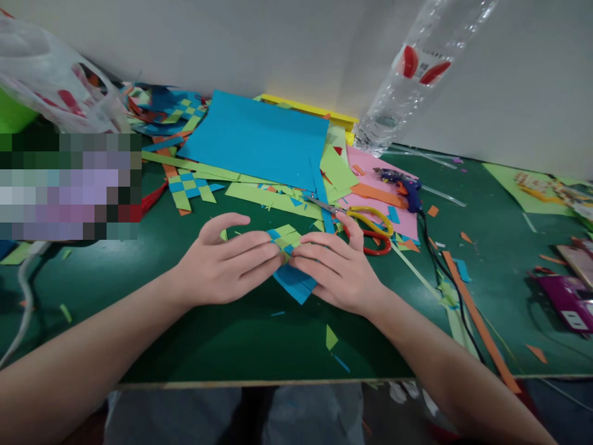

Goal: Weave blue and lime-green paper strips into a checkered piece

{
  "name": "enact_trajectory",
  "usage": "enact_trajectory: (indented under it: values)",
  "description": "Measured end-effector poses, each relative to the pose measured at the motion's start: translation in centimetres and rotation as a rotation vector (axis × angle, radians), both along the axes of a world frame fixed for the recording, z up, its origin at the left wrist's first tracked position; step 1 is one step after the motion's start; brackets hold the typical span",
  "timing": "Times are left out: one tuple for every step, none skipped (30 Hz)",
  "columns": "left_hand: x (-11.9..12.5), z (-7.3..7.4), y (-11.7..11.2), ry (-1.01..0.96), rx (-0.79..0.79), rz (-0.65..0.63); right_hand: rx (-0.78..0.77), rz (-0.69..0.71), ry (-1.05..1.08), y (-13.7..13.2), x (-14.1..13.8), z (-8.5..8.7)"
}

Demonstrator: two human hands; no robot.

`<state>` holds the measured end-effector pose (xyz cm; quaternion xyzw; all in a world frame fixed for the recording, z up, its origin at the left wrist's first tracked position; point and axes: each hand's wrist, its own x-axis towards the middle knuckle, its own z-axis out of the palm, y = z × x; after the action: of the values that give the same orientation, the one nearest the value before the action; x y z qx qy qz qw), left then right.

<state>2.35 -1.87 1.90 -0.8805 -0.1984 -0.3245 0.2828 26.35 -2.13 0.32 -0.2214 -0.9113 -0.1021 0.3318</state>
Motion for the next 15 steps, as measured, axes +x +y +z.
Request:
enact_trajectory:
  values:
    - [0.02, -0.08, -0.02, 0.009, 0.000, -0.008, -0.001, 0.000, -0.001, -0.02, -0.02, -0.01]
    - [0.01, -0.16, -0.03, 0.017, -0.003, -0.017, -0.006, 0.004, -0.003, -0.03, -0.04, 0.01]
    - [-0.03, -0.26, -0.03, 0.020, -0.007, -0.027, -0.015, 0.010, -0.007, -0.05, -0.05, 0.04]
    - [-0.10, -0.35, -0.03, 0.021, -0.013, -0.033, -0.025, 0.017, -0.011, -0.07, -0.05, 0.08]
    - [-0.19, -0.43, -0.03, 0.018, -0.018, -0.038, -0.035, 0.021, -0.018, -0.10, -0.05, 0.13]
    - [-0.28, -0.50, -0.03, 0.012, -0.020, -0.041, -0.042, 0.022, -0.023, -0.11, -0.06, 0.18]
    - [-0.37, -0.55, -0.04, 0.009, -0.018, -0.047, -0.045, 0.021, -0.026, -0.13, -0.07, 0.23]
    - [-0.46, -0.59, -0.05, 0.010, -0.015, -0.053, -0.046, 0.018, -0.022, -0.13, -0.09, 0.27]
    - [-0.53, -0.60, -0.07, 0.014, -0.014, -0.059, -0.048, 0.016, -0.015, -0.13, -0.12, 0.31]
    - [-0.59, -0.62, -0.09, 0.016, -0.016, -0.065, -0.051, 0.015, -0.009, -0.11, -0.14, 0.33]
    - [-0.64, -0.63, -0.13, 0.018, -0.019, -0.069, -0.056, 0.016, -0.003, -0.10, -0.17, 0.36]
    - [-0.69, -0.67, -0.17, 0.020, -0.025, -0.071, -0.063, 0.019, 0.001, -0.09, -0.19, 0.37]
    - [-0.74, -0.73, -0.21, 0.021, -0.030, -0.072, -0.071, 0.024, 0.001, -0.08, -0.21, 0.38]
    - [-0.79, -0.83, -0.24, 0.021, -0.034, -0.071, -0.077, 0.028, 0.000, -0.08, -0.22, 0.39]
    - [-0.86, -0.95, -0.28, 0.022, -0.038, -0.072, -0.081, 0.030, -0.003, -0.10, -0.22, 0.38]
